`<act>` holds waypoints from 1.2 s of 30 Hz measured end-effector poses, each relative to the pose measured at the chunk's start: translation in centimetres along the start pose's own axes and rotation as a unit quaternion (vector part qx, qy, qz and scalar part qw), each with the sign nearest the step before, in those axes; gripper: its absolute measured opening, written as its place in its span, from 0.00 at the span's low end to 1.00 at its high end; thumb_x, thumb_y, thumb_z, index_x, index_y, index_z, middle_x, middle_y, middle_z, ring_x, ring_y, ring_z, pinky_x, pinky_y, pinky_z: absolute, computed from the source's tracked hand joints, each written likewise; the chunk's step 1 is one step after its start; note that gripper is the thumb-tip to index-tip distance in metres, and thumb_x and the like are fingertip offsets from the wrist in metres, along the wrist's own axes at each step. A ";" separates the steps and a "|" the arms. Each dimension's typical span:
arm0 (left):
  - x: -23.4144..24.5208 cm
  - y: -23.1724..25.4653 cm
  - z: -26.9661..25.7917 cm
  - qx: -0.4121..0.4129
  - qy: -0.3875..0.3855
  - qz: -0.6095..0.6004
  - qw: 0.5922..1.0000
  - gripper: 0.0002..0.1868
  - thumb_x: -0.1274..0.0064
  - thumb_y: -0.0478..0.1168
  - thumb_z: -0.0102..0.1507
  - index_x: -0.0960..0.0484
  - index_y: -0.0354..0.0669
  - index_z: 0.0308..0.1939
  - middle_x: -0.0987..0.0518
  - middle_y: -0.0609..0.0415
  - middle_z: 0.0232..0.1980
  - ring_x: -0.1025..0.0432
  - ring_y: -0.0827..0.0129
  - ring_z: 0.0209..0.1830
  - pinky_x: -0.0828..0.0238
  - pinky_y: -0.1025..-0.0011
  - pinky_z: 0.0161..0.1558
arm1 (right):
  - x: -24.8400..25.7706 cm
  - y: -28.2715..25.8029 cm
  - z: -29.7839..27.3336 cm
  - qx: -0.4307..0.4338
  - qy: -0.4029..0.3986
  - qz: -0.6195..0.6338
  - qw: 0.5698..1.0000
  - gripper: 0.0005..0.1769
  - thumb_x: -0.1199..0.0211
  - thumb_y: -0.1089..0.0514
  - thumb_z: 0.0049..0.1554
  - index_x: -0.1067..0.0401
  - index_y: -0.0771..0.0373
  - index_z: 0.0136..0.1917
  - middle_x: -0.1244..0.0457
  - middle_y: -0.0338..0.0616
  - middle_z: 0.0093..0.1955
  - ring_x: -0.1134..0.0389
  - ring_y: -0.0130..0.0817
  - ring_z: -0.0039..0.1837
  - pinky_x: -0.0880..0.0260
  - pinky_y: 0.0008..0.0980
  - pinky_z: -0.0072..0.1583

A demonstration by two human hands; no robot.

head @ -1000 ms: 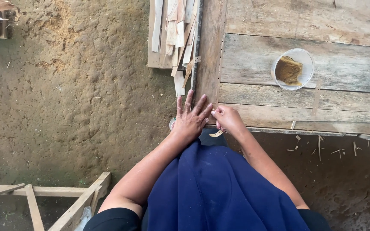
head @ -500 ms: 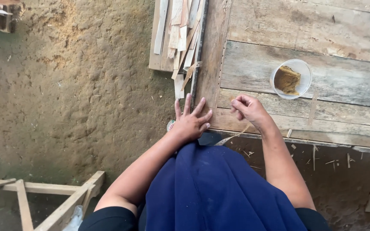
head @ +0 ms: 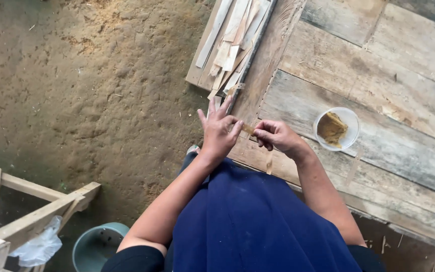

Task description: The person repeatedly dips a perforated wooden strip into a container of brown paste and applies it to a wooden plank on a workbench. They press the strip onto the plank and smooth it with their hands, repeating this process along the plank's length.

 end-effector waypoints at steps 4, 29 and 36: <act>1.6 0.7 -3.3 0.000 0.094 0.057 0.994 0.08 0.46 0.47 0.68 0.15 0.51 0.44 0.30 0.53 0.73 0.47 0.41 0.78 0.62 0.20 0.66 | 0.4 -0.6 1.6 -0.032 -0.042 -0.105 0.993 0.05 0.37 0.61 0.60 0.25 0.64 0.44 0.35 0.43 0.27 0.42 0.23 0.25 0.43 0.20 0.28; -5.6 -0.6 -9.1 -0.074 0.163 0.346 0.921 0.23 0.56 0.51 0.68 0.24 0.48 0.63 0.26 0.55 0.57 0.36 0.55 0.59 0.46 0.59 0.50 | -3.0 0.2 6.9 -0.054 -0.097 -0.613 0.782 0.16 0.39 0.40 0.52 0.20 0.51 0.43 0.28 0.51 0.43 0.27 0.58 0.54 0.29 0.54 0.52; -7.3 -1.4 -8.6 -0.074 0.152 0.368 0.914 0.26 0.60 0.53 0.70 0.27 0.46 0.68 0.27 0.52 0.55 0.36 0.53 0.58 0.51 0.55 0.51 | -2.4 1.1 6.8 -0.068 -0.070 -0.641 0.762 0.16 0.42 0.38 0.53 0.22 0.47 0.42 0.28 0.49 0.44 0.27 0.55 0.56 0.28 0.52 0.53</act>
Point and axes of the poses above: each hand's wrist, its own z-axis towards the middle knuckle, its own x-axis out of the back of the hand, y = z × x, the point moved 10 cm from there along z, towards the middle knuckle
